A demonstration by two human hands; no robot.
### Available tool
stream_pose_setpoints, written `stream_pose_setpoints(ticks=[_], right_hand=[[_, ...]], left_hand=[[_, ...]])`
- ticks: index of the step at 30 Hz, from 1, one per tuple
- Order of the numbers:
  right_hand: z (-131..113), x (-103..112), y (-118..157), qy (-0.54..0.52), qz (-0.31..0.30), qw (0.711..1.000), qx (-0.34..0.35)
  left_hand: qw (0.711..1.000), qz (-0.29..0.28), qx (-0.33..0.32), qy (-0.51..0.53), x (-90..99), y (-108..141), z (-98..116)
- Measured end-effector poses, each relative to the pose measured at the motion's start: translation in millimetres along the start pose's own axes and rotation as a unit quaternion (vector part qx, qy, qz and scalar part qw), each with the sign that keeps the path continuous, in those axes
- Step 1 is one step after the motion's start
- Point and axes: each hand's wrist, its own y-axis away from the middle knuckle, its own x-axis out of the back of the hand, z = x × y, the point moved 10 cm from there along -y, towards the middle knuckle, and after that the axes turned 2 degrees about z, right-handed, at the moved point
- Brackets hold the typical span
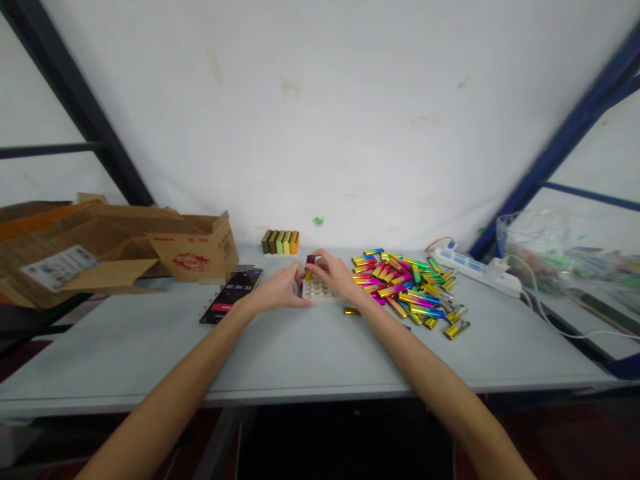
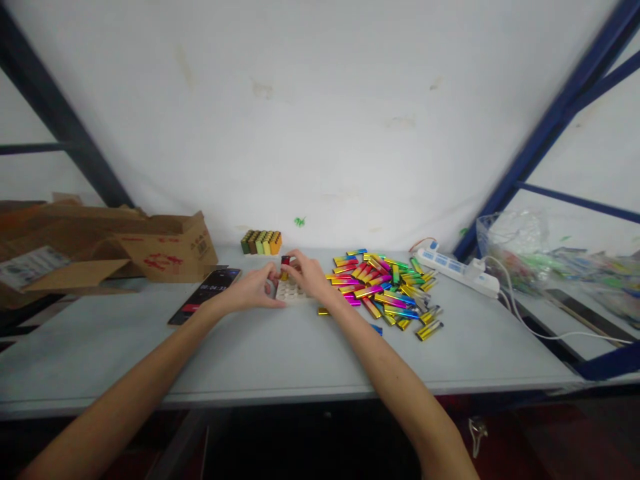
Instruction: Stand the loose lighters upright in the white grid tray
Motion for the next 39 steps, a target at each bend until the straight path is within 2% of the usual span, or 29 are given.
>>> stream_pose_setpoints(ticks=[6, 9, 11, 15, 16, 18, 22, 30, 39], right_hand=[[1, -14, -2, 0.002, -0.049, 0.998, 0.025], [-3, -7, 1, 0.021, -0.058, 0.998, 0.031], [-6, 12, 5, 0.028, -0.045, 0.998, 0.03], [-9, 77, 26, 0.06, 0.007, 0.998, 0.009], [-8, 90, 33, 0.091, 0.006, 0.996, 0.003], [-6, 100, 51, 0.158, -0.048, 0.986, 0.001], [8, 101, 85, 0.23, -0.134, 0.964, -0.015], [31, 94, 113, 0.317, -0.209, 0.925, -0.025], [18, 88, 113, 0.35, -0.165, 0.921, 0.045]], left_hand=[[1.0, 0.001, 0.013, -0.01, 3.0, 0, 1], [1.0, 0.0, 0.015, -0.024, 2.8, 1, 0], [1.0, 0.001, 0.008, -0.023, 2.3, 0, 0], [1.0, -0.005, -0.007, -0.021, -0.3, -1, 1], [1.0, -0.006, -0.008, -0.023, -0.6, -1, 0], [1.0, -0.006, -0.011, -0.024, -0.9, -2, 0], [1.0, -0.001, -0.013, -0.023, -0.5, -3, -2], [1.0, -0.004, -0.005, -0.011, -1.6, -3, -3], [1.0, 0.003, -0.007, 0.012, -0.8, -3, -4]])
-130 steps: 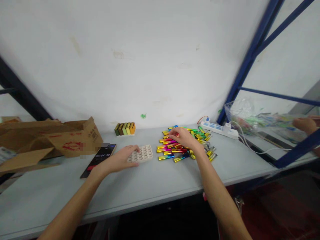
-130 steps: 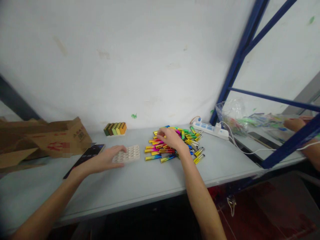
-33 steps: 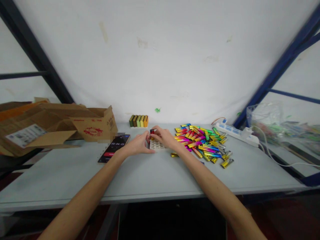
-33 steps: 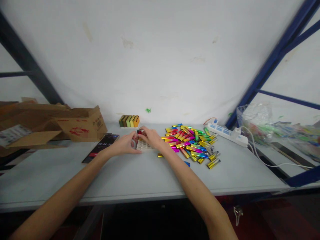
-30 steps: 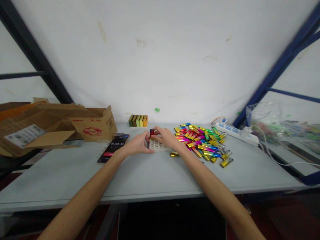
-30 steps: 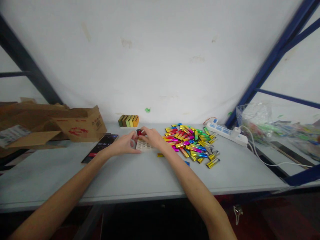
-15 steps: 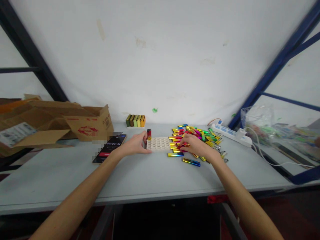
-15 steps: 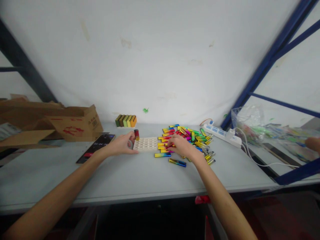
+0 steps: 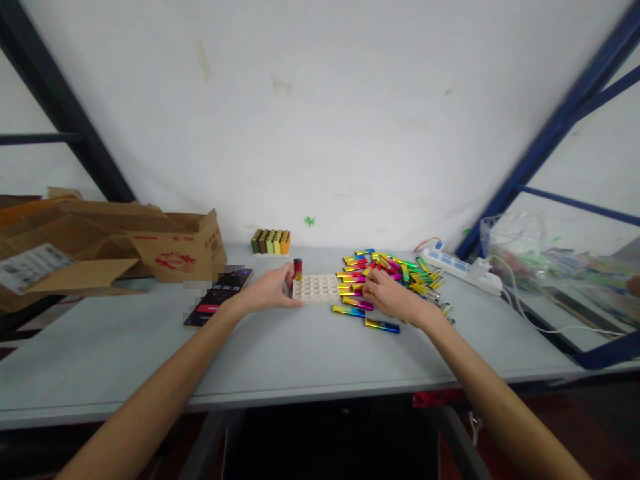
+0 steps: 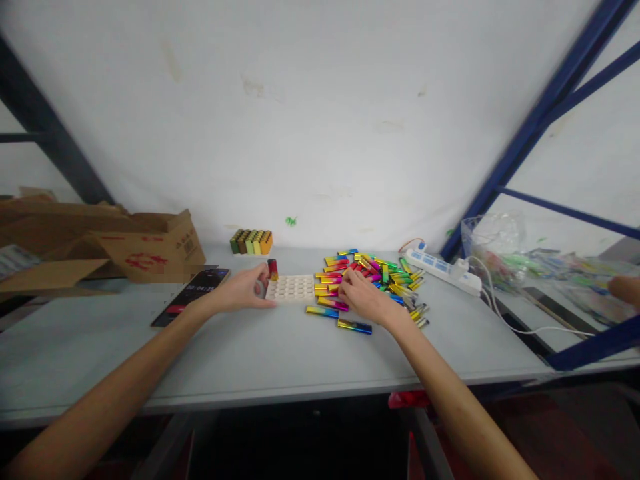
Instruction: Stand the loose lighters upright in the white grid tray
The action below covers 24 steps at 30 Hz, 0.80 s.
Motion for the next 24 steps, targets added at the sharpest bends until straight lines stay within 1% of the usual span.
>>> stream_pose_setpoints(ticks=[4, 6, 8, 11, 14, 16, 19, 21, 23, 24], right_hand=[[-3, 15, 7, -0.019, 0.035, 0.999, 0.0], [-3, 19, 12, -0.023, 0.041, 0.999, -0.002], [-3, 17, 15, -0.014, 0.03, 0.999, -0.004], [-2, 6, 15, 0.005, 0.016, 1.0, -0.015], [-2, 0, 10, 0.013, 0.026, 0.999, -0.02], [-1, 4, 6, 0.004, 0.046, 0.999, -0.023], [4, 18, 0, -0.054, 0.083, 0.995, -0.023], [8, 31, -5, -0.112, 0.12, 0.986, -0.026], [15, 44, -11, -0.183, 0.164, 0.968, -0.044], [19, 49, -15, -0.229, 0.185, 0.954, -0.06]], left_hand=[[1.0, -0.008, 0.005, 0.002, -1.4, 1, 1], [1.0, -0.008, 0.004, 0.003, -1.3, 1, 3], [1.0, -0.005, 0.003, 0.003, -0.6, 1, 3], [1.0, -0.003, 0.002, -0.003, -0.5, 0, 1], [1.0, -0.007, -0.001, -0.009, -1.8, 0, 1], [1.0, -0.004, 0.001, -0.01, -1.3, 0, 1], [1.0, 0.0, 0.001, -0.01, -0.5, 0, 3], [1.0, 0.0, -0.001, -0.01, -0.6, 0, 3], [1.0, -0.002, -0.003, -0.007, -0.9, 0, 3], [1.0, -0.002, -0.004, -0.005, -0.9, 0, 3]])
